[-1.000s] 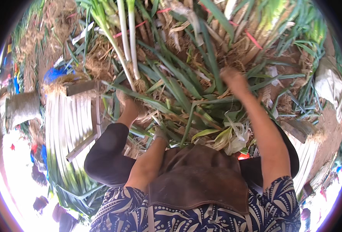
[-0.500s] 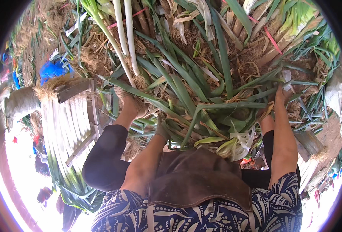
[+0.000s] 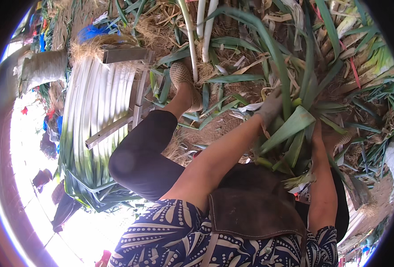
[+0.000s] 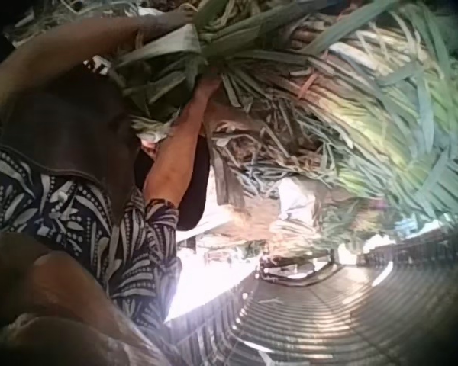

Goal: The person trims the outer leaves and roots of leeks, then gathers them into bundles and ties them with rubber bands. The person works with multiple leeks, arranging them and securing each bundle before moving to the next.

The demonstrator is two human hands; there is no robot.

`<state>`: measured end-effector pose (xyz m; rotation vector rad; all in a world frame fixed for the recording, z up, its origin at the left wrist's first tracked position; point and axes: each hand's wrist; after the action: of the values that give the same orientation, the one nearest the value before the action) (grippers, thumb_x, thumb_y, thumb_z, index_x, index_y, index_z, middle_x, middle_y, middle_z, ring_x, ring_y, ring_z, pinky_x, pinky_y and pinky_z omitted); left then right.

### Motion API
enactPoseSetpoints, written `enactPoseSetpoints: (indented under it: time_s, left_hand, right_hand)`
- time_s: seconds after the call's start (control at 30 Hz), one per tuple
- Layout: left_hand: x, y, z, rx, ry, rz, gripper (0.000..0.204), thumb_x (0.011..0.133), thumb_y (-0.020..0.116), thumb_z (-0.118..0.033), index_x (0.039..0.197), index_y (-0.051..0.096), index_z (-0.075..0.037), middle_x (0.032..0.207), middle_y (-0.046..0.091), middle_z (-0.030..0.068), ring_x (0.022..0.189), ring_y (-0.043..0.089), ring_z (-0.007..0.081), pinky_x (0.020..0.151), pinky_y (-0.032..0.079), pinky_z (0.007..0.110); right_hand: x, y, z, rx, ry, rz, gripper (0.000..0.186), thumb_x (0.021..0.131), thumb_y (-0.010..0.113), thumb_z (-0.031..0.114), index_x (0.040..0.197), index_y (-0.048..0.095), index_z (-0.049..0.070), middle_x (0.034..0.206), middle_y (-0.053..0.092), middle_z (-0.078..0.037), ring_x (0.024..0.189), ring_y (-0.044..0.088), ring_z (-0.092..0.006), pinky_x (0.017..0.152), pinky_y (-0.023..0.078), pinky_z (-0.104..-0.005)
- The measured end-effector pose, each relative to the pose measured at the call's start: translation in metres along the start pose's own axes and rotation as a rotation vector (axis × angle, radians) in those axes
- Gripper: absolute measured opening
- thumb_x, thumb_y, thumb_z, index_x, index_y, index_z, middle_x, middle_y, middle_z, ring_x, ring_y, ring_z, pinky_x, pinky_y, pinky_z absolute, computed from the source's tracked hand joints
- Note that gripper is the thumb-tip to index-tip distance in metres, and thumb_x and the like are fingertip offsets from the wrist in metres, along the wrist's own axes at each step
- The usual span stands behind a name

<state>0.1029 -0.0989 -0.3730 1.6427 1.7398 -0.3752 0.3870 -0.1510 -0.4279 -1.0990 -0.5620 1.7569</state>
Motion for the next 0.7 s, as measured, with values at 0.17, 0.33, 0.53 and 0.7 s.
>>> enactPoseSetpoints:
  time_s: [0.17, 0.33, 0.53, 0.7]
  left_hand:
    - [-0.046, -0.147, -0.004, 0.133, -0.131, -0.555, 0.04, 0.082, 0.061, -0.044, 0.097, 0.067, -0.008, 0.083, 0.066, 0.0082, 0.074, 0.06, 0.0206, 0.076, 0.05, 0.035]
    - [-0.105, -0.24, -0.011, 0.978, -0.462, -0.961, 0.05, 0.082, 0.061, -0.041, 0.12, 0.057, -0.009, 0.128, 0.049, 0.0191, 0.114, 0.052, 0.035, 0.096, 0.042, 0.039]
    - [-0.092, -0.242, -0.033, 0.866, -0.592, -1.278, 0.045, 0.076, 0.068, -0.044, 0.104, 0.066, -0.009, 0.113, 0.059, 0.0154, 0.105, 0.057, 0.0304, 0.092, 0.045, 0.042]
    - [-0.044, -0.294, -0.089, 0.685, -0.399, -1.113, 0.041, 0.078, 0.067, -0.04, 0.104, 0.065, -0.009, 0.109, 0.06, 0.0151, 0.1, 0.059, 0.0298, 0.087, 0.047, 0.042]
  right_hand:
    - [-0.002, -0.049, 0.0, 0.62, 0.594, -0.174, 0.059, 0.093, 0.049, 0.042, 0.134, 0.044, -0.001, 0.13, 0.051, -0.018, 0.116, 0.051, -0.0305, 0.097, 0.038, -0.0382]
    - [-0.009, -0.093, -0.009, 0.72, 0.833, -0.475, 0.074, 0.087, 0.054, 0.055, 0.134, 0.045, -0.002, 0.134, 0.049, -0.014, 0.118, 0.05, -0.0255, 0.098, 0.038, -0.0357]
    - [-0.028, -0.106, -0.08, 1.038, 1.075, -0.401, 0.072, 0.088, 0.053, 0.053, 0.134, 0.047, -0.002, 0.134, 0.049, -0.014, 0.12, 0.049, -0.0266, 0.1, 0.038, -0.034]
    - [-0.01, -0.084, -0.054, 0.763, 0.932, -0.366, 0.076, 0.088, 0.051, 0.055, 0.135, 0.045, -0.004, 0.134, 0.05, -0.017, 0.121, 0.049, -0.0275, 0.1, 0.036, -0.0341]
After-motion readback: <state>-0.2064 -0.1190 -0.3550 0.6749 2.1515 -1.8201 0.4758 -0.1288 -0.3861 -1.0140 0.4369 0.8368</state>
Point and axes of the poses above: each hand's wrist, its own x-axis towards the middle knuckle, its own y-axis out of the palm, z = x × y
